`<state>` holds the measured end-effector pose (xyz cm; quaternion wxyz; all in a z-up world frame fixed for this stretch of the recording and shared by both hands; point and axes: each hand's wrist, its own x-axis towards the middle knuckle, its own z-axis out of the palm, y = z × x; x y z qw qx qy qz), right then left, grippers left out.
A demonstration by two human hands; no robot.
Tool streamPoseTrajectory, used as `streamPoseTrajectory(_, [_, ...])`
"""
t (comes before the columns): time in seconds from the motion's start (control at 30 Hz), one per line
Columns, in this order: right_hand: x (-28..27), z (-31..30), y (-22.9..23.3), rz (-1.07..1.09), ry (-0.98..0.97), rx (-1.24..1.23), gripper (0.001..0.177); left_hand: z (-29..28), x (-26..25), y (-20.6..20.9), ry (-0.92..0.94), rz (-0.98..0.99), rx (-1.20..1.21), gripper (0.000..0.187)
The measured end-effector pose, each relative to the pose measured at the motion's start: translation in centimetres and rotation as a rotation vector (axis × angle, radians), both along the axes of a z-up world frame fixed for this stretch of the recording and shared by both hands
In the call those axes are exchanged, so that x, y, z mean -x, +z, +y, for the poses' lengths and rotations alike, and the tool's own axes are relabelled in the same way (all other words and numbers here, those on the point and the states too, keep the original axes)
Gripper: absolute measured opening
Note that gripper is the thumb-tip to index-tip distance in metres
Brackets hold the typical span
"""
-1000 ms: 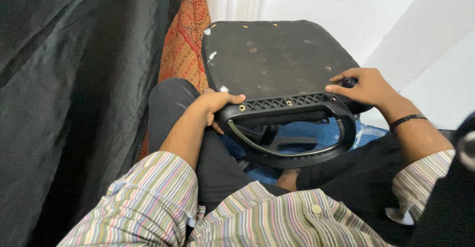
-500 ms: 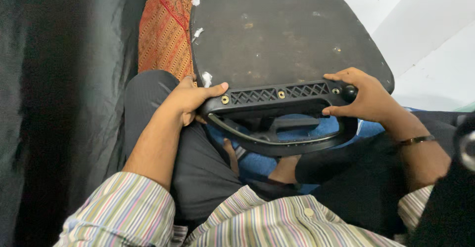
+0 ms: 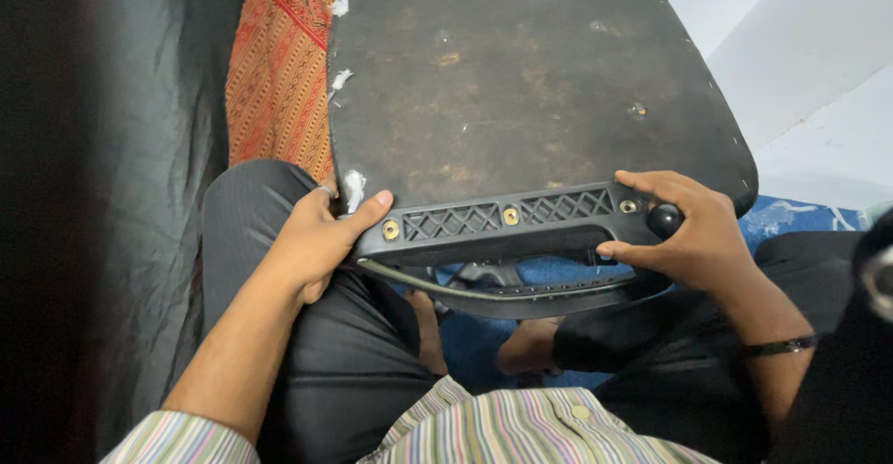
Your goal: The person uses a screwdriver to remove multiple screws from a black plastic chair frame resting on a small table. They unscrew each fastener, place the screws on the table, and flip the frame to access additional screws, continuing the disassembly.
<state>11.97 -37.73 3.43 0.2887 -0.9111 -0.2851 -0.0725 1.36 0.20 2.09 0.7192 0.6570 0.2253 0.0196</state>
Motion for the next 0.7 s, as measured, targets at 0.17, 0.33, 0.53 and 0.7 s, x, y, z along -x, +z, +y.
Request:
streamPoseTrajectory(0.17, [-0.2,-0.3,-0.2,-0.094,0.040,0.006,0.082,0.1,0.2,0.7,-0.067,-0.030,-0.008,0.081])
streamPoseTrajectory(0.33, [-0.3,-0.3,0.0,-0.073,0.017,0.000,0.089,0.0,0.9,1.4,-0.138,-0.067,-0.181,0.112])
streamPoseTrajectory(0.53, [-0.9,-1.0,0.9,-0.003,0.137,0.019,0.100,0.0,0.5,1.4,-0.114,-0.085,-0.046,0.113])
streamPoseTrajectory(0.7, [-0.7,-0.8,0.8,-0.029,0.089,0.046,0.094,0.1,0.4,1.5,-0.036,0.069,-0.025,0.117])
